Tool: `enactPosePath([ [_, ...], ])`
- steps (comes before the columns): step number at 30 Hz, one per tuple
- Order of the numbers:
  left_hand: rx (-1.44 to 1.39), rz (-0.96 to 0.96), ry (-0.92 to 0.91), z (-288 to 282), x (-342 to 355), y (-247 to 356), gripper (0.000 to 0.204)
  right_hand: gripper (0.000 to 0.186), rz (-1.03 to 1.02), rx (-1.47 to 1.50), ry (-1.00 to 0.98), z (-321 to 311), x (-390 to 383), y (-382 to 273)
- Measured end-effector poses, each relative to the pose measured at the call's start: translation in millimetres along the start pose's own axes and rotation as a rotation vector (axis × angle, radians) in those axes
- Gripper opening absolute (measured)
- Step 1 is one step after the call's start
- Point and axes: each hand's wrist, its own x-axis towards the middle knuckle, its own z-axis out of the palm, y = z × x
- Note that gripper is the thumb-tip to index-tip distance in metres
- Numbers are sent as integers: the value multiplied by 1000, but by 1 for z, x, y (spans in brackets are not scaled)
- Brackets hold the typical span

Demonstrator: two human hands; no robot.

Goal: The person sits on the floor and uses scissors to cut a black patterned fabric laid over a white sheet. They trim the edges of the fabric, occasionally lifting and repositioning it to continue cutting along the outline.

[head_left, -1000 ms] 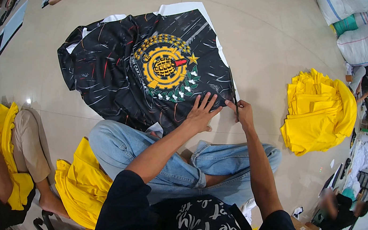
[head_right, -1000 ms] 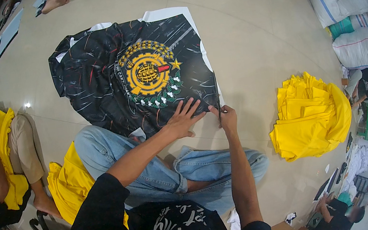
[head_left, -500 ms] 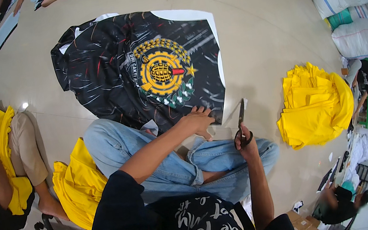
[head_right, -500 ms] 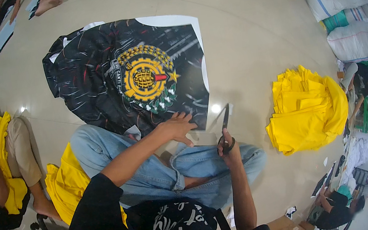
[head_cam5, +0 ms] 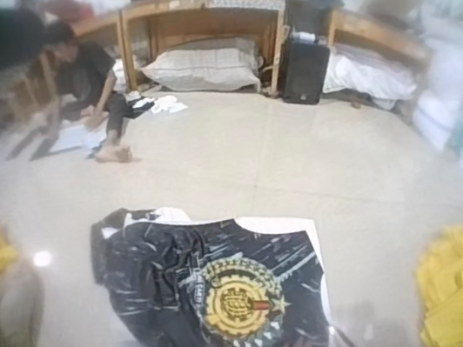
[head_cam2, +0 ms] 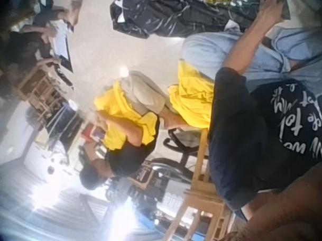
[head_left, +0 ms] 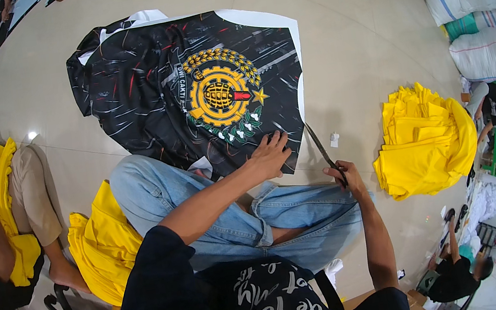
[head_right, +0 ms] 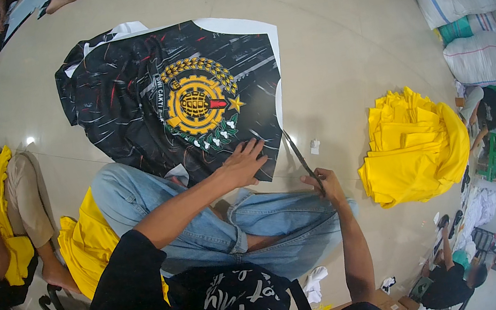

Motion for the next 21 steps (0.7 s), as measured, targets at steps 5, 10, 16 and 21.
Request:
enactPosePath([
  [5,14,-7,-36,-1,1,1,85,43,-45,38,-16,6,20,11],
  [10,15,-12,-39,-1,1,0,85,41,-62,25,-9,2,29,12],
  [16,-2,-14,-68,-5,1,0,85,42,-94,-19,-5,0,36,9],
  [21,-12,-15,-73,-5,1,0,85,45,-144,-82,62,8,35,14],
])
